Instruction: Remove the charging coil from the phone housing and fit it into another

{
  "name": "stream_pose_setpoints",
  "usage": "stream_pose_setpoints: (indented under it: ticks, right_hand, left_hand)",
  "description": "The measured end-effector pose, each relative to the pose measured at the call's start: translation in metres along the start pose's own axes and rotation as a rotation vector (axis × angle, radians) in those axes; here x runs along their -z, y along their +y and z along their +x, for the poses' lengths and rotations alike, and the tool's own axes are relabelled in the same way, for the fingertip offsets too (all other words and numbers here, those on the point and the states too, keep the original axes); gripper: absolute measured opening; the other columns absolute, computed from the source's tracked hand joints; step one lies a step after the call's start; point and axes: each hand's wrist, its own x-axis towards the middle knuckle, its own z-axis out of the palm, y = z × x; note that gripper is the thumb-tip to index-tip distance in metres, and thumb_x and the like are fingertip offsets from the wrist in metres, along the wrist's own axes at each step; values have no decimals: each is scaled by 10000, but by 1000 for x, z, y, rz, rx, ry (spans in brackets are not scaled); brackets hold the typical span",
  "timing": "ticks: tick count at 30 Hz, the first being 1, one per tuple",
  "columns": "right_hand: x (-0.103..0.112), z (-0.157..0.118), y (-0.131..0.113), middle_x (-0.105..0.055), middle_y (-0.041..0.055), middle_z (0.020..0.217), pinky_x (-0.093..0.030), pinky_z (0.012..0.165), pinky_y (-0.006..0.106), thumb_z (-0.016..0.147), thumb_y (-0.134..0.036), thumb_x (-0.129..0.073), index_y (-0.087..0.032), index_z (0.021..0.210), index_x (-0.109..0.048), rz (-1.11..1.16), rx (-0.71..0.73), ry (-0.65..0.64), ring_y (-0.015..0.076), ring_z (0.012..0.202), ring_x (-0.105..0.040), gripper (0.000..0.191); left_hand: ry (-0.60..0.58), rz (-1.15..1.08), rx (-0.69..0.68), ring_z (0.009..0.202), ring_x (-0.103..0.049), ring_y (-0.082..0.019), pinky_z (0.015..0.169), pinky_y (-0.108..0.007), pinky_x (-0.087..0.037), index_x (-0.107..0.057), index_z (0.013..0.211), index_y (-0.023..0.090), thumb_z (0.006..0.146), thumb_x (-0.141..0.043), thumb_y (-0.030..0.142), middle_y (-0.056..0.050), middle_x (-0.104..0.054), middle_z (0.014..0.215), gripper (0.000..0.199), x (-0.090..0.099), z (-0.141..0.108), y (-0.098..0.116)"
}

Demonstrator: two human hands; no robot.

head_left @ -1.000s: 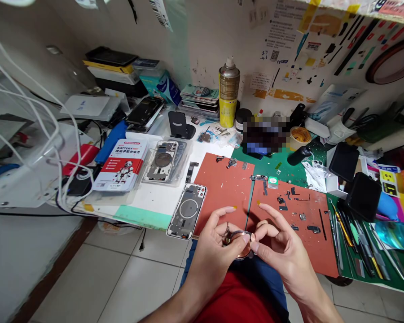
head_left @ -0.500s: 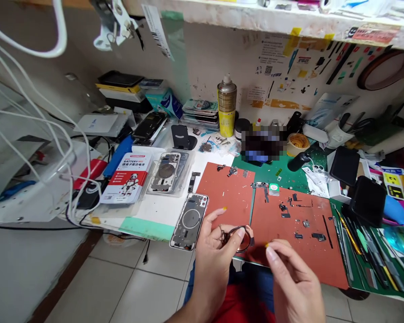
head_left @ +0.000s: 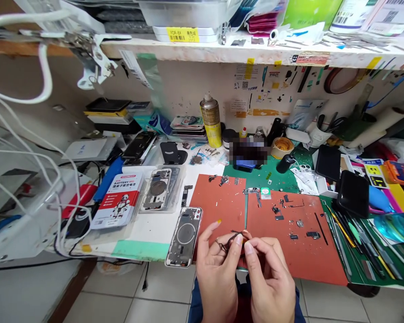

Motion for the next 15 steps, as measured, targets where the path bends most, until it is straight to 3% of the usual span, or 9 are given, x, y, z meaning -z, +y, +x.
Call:
stream_pose_setpoints:
  ticks: [5,15]
  right_hand:
    - [-3,6,-10,-685,33,975,-612,757,228,1025,-258,-647,-267,1037,-758,-127,206,64,154,892,-738,112]
    - [-2,10,-15,-675,11,964,-613,716,193,1023,-213,-652,-280,1082,-738,-189,283,98,121,850,-738,123]
  left_hand:
    - [15,-10,-44,858,-822,-236,763,-319,-677,-476,1380,236,766,-966,357,-42,-827,858,795,-1,-1,-1]
    - [-15,-14,-63,912,-832,-249,795,-317,-680,-487,1384,242,779,-963,340,-48,-832,894,776,1,0,-4]
